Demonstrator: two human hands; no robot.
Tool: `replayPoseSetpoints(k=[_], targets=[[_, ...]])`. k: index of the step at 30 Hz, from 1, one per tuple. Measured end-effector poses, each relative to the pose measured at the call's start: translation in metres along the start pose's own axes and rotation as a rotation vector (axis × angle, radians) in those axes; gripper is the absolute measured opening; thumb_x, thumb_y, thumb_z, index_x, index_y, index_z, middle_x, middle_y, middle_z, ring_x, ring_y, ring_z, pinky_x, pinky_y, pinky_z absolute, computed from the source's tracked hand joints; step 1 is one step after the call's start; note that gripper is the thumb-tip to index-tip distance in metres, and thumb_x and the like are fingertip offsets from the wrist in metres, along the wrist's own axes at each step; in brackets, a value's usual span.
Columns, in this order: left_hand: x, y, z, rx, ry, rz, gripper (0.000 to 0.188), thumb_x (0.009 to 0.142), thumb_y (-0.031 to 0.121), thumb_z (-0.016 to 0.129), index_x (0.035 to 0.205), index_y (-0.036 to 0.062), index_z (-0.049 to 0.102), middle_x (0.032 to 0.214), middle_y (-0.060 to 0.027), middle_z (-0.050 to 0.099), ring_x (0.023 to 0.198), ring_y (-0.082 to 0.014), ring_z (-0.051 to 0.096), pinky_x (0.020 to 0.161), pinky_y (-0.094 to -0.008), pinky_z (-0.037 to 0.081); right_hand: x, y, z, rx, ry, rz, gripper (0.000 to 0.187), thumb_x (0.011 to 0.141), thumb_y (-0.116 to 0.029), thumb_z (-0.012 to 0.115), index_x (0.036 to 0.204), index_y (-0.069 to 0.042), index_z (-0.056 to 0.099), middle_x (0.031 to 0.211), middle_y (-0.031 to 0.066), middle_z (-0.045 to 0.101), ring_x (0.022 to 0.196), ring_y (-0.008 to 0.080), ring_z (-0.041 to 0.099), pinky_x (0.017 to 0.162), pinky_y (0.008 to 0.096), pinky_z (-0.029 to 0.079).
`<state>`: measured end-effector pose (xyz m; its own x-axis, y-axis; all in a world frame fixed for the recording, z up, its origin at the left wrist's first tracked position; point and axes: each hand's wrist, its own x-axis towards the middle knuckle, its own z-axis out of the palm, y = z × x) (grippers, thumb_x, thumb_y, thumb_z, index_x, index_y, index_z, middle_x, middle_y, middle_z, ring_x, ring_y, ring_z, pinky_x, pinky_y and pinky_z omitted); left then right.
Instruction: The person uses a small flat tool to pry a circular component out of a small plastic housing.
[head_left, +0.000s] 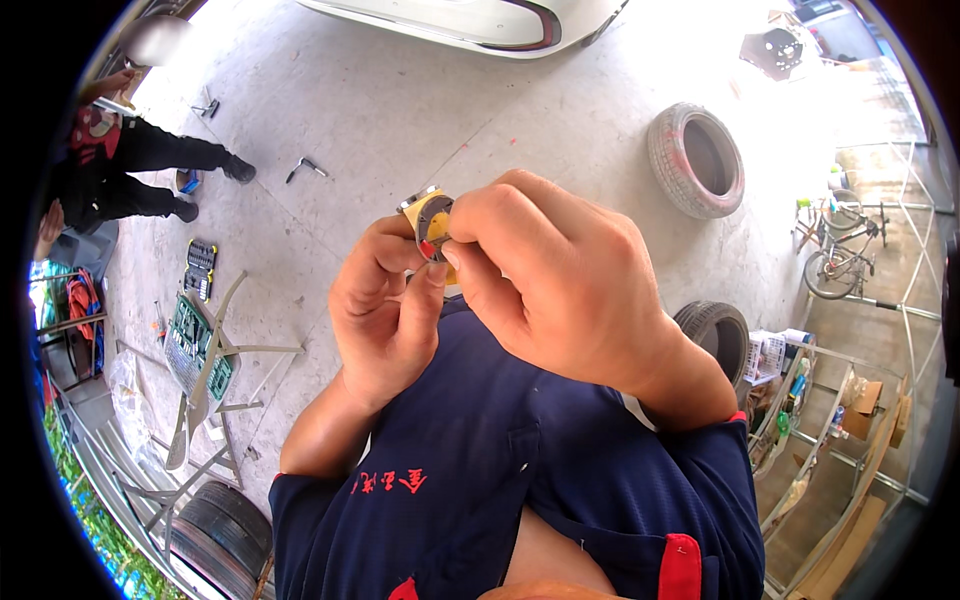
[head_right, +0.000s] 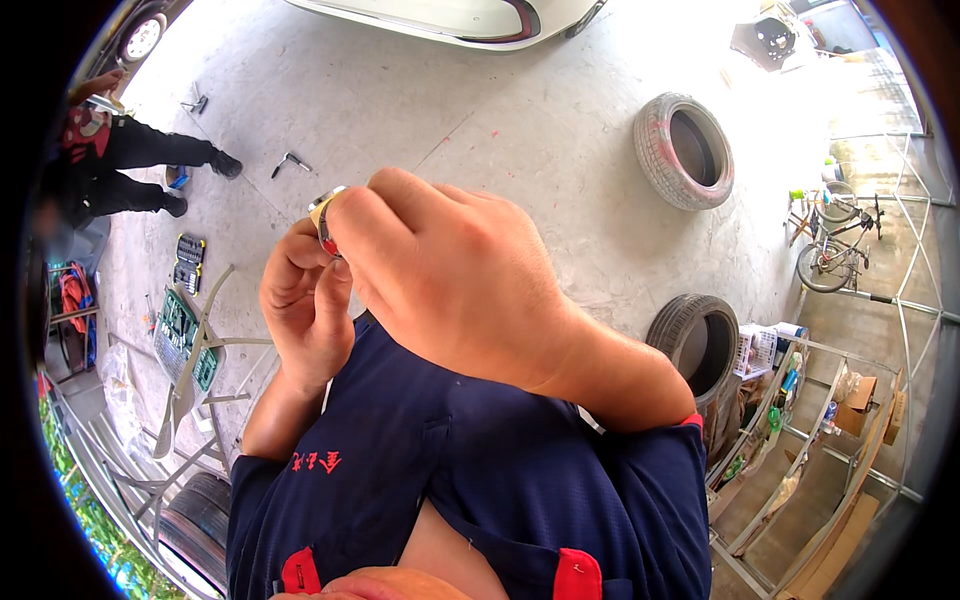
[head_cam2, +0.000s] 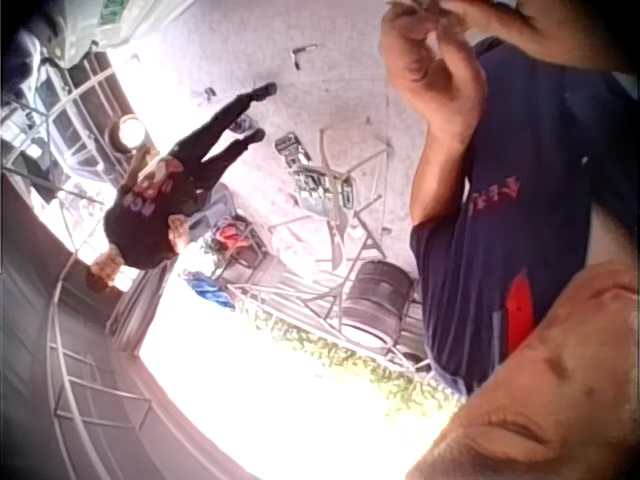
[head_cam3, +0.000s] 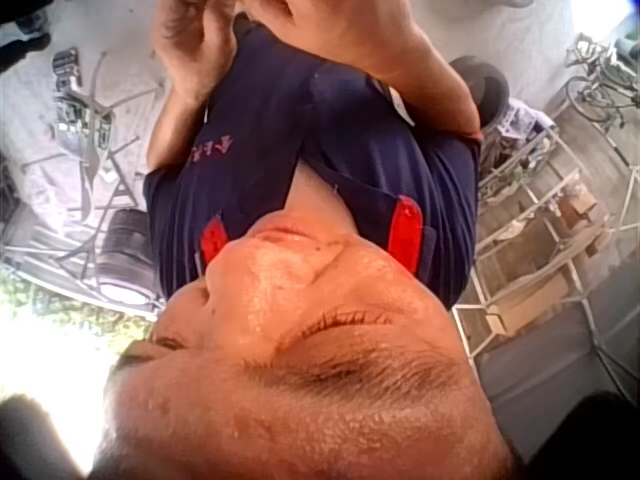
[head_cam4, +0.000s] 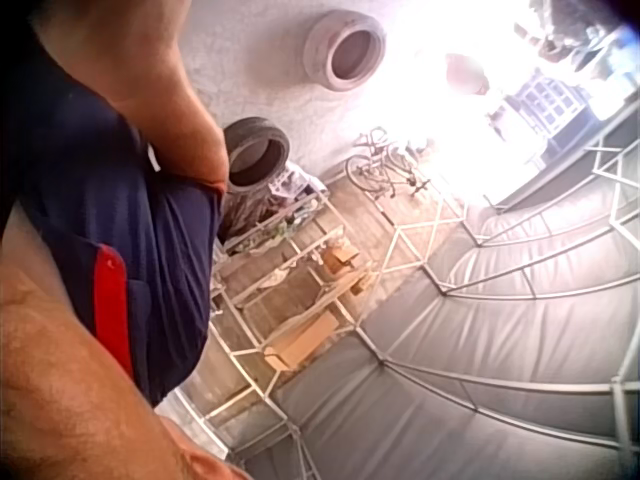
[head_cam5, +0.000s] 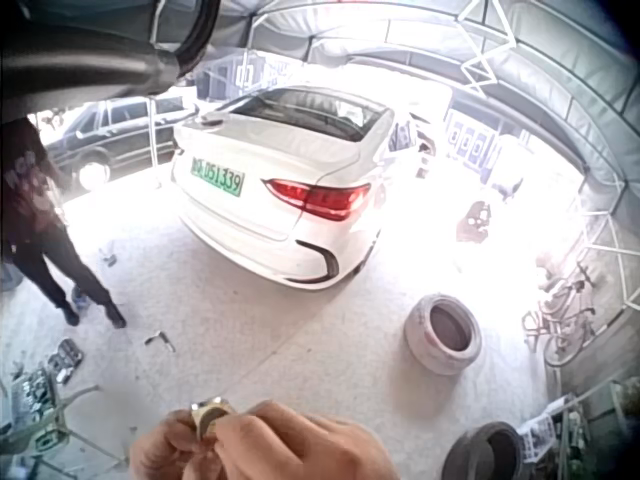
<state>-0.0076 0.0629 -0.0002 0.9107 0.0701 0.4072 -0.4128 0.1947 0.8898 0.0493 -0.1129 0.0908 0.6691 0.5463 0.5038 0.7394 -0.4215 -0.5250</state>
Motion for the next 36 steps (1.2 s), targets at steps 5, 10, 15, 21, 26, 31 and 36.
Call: replayPoseSetpoints(k=[5, 10, 15, 21, 26, 31, 36], targets=[[-0.004, -0.005, -0.005, 0.183, -0.011, 0.064, 0.012, 0.1, -0.01, 0.062, 0.107, -0.0005, 0.059, 0.126, -0.0127, 0.066, 0.106, -0.0146, 0.063, 0.094, -0.0308, 0.051, 0.001, -0.003, -0.006, 0.128, -0.073, 0.186, 0.012, 0.094, -0.004, 0.073, 0.097, -0.006, 0.061, 0.086, 0.0083, 0.066, 0.064, 0.026, 0.066, 0.055, 0.0359, 0.051], [-0.006, 0.0, -0.003, 0.059, 0.0, -0.055, 0.011, 0.102, -0.009, 0.06, 0.108, -0.0004, 0.058, 0.129, -0.013, 0.064, 0.106, -0.0137, 0.061, 0.097, -0.0305, 0.05, 0.003, 0.001, -0.004, 0.105, -0.08, 0.126, 0.015, 0.092, -0.008, 0.072, 0.095, -0.008, 0.058, 0.085, 0.0076, 0.064, 0.068, 0.0287, 0.067, 0.056, 0.0384, 0.053], [-0.002, -0.001, -0.001, -0.038, 0.021, -0.068, 0.007, 0.104, -0.007, 0.06, 0.108, -0.0006, 0.057, 0.13, -0.0127, 0.063, 0.108, -0.0125, 0.059, 0.097, -0.0291, 0.048, -0.002, 0.008, 0.002, -0.041, 0.025, -0.23, 0.024, 0.078, -0.008, 0.078, 0.094, -0.009, 0.06, 0.086, 0.0032, 0.063, 0.068, 0.0222, 0.067, 0.057, 0.0341, 0.054], [-0.004, -0.001, -0.001, 0.002, 0.027, -0.043, 0.005, 0.106, -0.005, 0.06, 0.106, -0.0007, 0.058, 0.129, -0.0122, 0.063, 0.109, -0.0116, 0.059, 0.096, -0.0286, 0.048, -0.002, 0.011, -0.004, 0.128, 0.007, 0.004, 0.016, 0.086, 0.005, 0.078, 0.097, -0.002, 0.067, 0.085, 0.0071, 0.069, 0.066, 0.016, 0.069, 0.055, 0.0274, 0.056], [-0.002, 0.0, 0.004, -0.017, 0.039, -0.034, 0.004, 0.106, -0.004, 0.06, 0.106, -0.0006, 0.058, 0.128, -0.0119, 0.064, 0.108, -0.0108, 0.059, 0.095, -0.028, 0.048, -0.003, 0.01, 0.0, 0.126, 0.032, 0.057, 0.017, 0.087, -0.001, 0.077, 0.097, -0.005, 0.063, 0.084, 0.0065, 0.066, 0.065, 0.0221, 0.067, 0.054, 0.0327, 0.053], [-0.002, -0.001, 0.004, -0.002, 0.041, -0.035, 0.005, 0.106, -0.004, 0.06, 0.106, -0.0001, 0.057, 0.127, -0.0118, 0.064, 0.106, -0.0098, 0.06, 0.092, -0.0268, 0.049, -0.001, 0.011, 0.003, 0.13, 0.06, 0.074, 0.018, 0.088, -0.006, 0.076, 0.095, -0.008, 0.06, 0.083, 0.0066, 0.065, 0.063, 0.0286, 0.065, 0.053, 0.0386, 0.05], [0.0, -0.001, 0.005, -0.029, 0.05, -0.043, 0.005, 0.106, -0.004, 0.061, 0.107, -0.0005, 0.058, 0.128, -0.0123, 0.064, 0.106, -0.0103, 0.06, 0.092, -0.0273, 0.05, 0.0, 0.013, 0.004, 0.116, 0.048, 0.067, 0.018, 0.088, -0.008, 0.076, 0.095, -0.008, 0.059, 0.083, 0.0067, 0.065, 0.064, 0.0292, 0.066, 0.054, 0.039, 0.051]])
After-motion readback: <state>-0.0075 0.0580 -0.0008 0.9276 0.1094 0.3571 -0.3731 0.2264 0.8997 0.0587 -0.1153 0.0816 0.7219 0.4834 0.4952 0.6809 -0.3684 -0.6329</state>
